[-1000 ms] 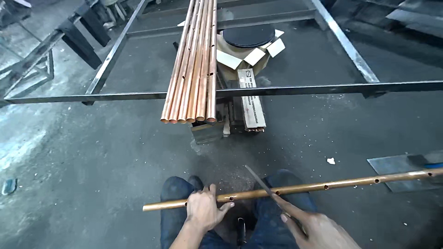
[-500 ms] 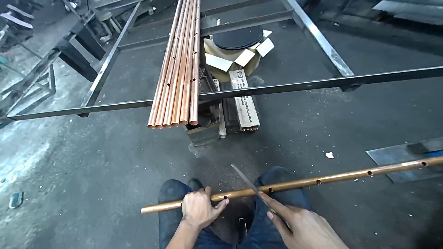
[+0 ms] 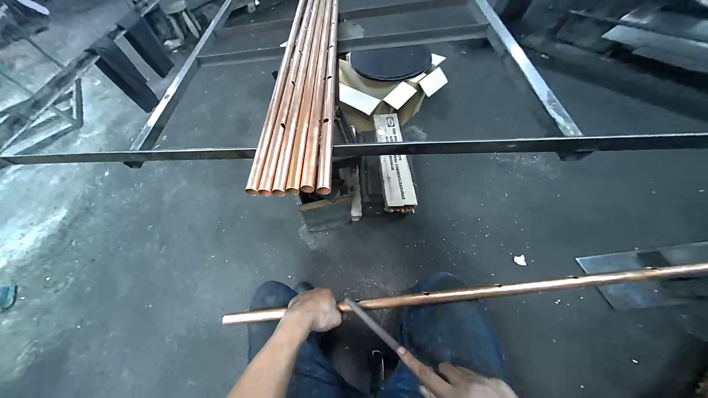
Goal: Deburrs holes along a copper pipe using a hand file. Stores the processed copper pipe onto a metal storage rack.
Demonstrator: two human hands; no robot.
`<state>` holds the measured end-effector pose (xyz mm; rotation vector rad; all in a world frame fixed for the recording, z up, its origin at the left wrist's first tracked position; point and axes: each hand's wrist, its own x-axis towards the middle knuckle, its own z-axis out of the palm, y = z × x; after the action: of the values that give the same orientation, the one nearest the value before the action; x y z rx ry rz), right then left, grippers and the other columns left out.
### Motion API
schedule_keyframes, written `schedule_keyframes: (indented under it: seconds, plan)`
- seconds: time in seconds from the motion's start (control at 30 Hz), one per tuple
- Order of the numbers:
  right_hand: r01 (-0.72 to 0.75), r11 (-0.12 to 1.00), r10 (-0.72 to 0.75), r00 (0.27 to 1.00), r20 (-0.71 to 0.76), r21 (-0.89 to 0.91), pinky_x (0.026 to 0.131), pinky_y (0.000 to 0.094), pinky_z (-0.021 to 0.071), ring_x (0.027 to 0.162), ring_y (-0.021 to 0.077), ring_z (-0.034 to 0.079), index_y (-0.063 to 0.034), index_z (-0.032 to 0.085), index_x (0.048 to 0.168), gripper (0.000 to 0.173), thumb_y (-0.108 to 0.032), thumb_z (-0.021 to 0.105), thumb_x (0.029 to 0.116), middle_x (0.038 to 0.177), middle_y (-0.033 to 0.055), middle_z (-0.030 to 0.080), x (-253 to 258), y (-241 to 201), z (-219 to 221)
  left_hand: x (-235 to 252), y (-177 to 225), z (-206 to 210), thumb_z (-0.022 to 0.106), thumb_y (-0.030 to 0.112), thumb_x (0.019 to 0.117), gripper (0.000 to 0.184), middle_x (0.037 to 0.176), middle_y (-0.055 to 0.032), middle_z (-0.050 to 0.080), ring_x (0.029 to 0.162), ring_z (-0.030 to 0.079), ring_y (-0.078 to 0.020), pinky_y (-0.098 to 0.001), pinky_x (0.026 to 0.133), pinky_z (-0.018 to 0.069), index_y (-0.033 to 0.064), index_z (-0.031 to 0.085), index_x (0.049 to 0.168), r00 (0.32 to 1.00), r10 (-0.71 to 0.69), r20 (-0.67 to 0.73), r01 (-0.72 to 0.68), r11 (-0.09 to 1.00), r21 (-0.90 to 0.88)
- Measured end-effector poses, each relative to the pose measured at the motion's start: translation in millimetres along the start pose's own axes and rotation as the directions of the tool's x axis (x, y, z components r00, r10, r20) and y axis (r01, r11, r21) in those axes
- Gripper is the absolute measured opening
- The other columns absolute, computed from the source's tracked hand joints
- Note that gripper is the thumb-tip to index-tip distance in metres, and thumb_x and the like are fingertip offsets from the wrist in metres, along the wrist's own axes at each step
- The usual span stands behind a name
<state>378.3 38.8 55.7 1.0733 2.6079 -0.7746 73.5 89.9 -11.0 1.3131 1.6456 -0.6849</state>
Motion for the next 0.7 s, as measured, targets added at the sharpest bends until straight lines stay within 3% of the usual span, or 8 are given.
schedule_keyframes:
  seconds: [0.13, 0.23, 0.27, 0.37, 0.4, 0.53, 0.63, 0.7]
  plan:
    - [-0.002, 1.0, 0.002, 1.0, 0.016, -0.005, 0.063, 0.0541, 0.0568, 0.077, 0.037, 0.071, -0.032, 0.044, 0.158, 0.049, -0.036, 0.039, 0.1093, 0.092, 0.0169, 0.072, 18, 2, 7, -6, 7, -2, 0.06, 0.048, 0.0876, 0.042, 0.103, -0.0167, 0.072, 0.099, 0.071, -0.0373, -0.0665, 0.077, 0.0549, 0.0078, 0.069, 0.096, 0.999, -0.04, -0.009, 0.04, 0.999, 0.009]
    - [-0.016, 1.0, 0.016, 0.999, -0.041, -0.019, 0.06, 0.0536, 0.0566, 0.071, 0.034, 0.071, -0.0357, 0.048, 0.155, 0.05, -0.036, 0.044, 0.1056, 0.083, 0.0123, 0.072, 62, 1, 12, -11, 12, -2, 0.062, 0.045, 0.0858, 0.039, 0.105, -0.0157, 0.073, 0.101, 0.071, -0.0363, -0.0651, 0.077, 0.0555, 0.0078, 0.069, 0.097, 0.995, -0.087, -0.048, 0.088, 0.996, 0.018]
    - [-0.031, 0.999, 0.03, 0.999, -0.013, -0.027, 0.063, 0.0553, 0.0568, 0.074, 0.035, 0.072, -0.0369, 0.047, 0.155, 0.05, -0.037, 0.043, 0.1055, 0.084, 0.0122, 0.073, 79, -1, 8, -11, 12, -4, 0.062, 0.044, 0.0859, 0.039, 0.105, -0.0154, 0.073, 0.101, 0.071, -0.036, -0.0648, 0.077, 0.0557, 0.008, 0.068, 0.098, 0.993, -0.094, -0.064, 0.096, 0.995, 0.02]
    - [-0.109, 0.993, 0.118, 0.975, 0.19, -0.053, 0.083, 0.0596, 0.0559, 0.098, 0.0373, 0.072, -0.0378, 0.038, 0.159, 0.051, -0.039, 0.035, 0.1084, 0.102, 0.0135, 0.075, 112, -11, -17, -15, 13, 1, 0.063, 0.043, 0.0868, 0.038, 0.107, -0.0154, 0.072, 0.102, 0.071, -0.0361, -0.0638, 0.078, 0.0567, 0.0079, 0.069, 0.099, 0.99, -0.099, -0.1, 0.102, 0.994, 0.029]
    - [-0.109, 0.993, 0.117, 0.975, 0.191, -0.053, 0.085, 0.0595, 0.056, 0.101, 0.0364, 0.072, -0.0384, 0.039, 0.159, 0.051, -0.04, 0.034, 0.1086, 0.107, 0.0124, 0.075, 114, -11, -20, -16, 14, 3, 0.063, 0.043, 0.0868, 0.038, 0.107, -0.0153, 0.072, 0.102, 0.071, -0.0358, -0.0633, 0.079, 0.0571, 0.008, 0.069, 0.099, 0.989, -0.097, -0.115, 0.102, 0.994, 0.034]
    - [-0.025, 0.999, 0.024, 0.997, -0.068, -0.023, 0.059, 0.055, 0.0562, 0.07, 0.034, 0.071, -0.0375, 0.051, 0.153, 0.048, -0.04, 0.046, 0.1053, 0.084, 0.0113, 0.073, 58, -5, -18, -20, 13, 5, 0.064, 0.043, 0.086, 0.039, 0.107, -0.0153, 0.073, 0.102, 0.072, -0.0359, -0.0621, 0.078, 0.0575, 0.0075, 0.069, 0.099, 0.987, -0.1, -0.122, 0.105, 0.994, 0.032]
    - [-0.031, 1.0, 0.031, 0.999, 0.03, -0.002, 0.06, 0.0558, 0.0556, 0.072, 0.037, 0.071, -0.0346, 0.047, 0.156, 0.048, -0.039, 0.042, 0.1085, 0.09, 0.0159, 0.073, 21, -6, -20, -19, 13, 2, 0.064, 0.044, 0.0846, 0.039, 0.107, -0.0149, 0.073, 0.102, 0.072, -0.0355, -0.0626, 0.078, 0.0574, 0.008, 0.069, 0.099, 0.989, -0.095, -0.111, 0.098, 0.995, 0.021]
    - [-0.044, 0.999, 0.044, 0.998, 0.049, 0.0, 0.061, 0.0562, 0.056, 0.072, 0.0366, 0.071, -0.0349, 0.047, 0.156, 0.048, -0.039, 0.042, 0.1079, 0.088, 0.0149, 0.073, 30, -3, -12, -18, 17, 4, 0.064, 0.043, 0.0854, 0.038, 0.107, -0.0145, 0.073, 0.103, 0.072, -0.035, -0.0618, 0.079, 0.0576, 0.0085, 0.069, 0.1, 0.987, -0.088, -0.134, 0.092, 0.996, 0.021]
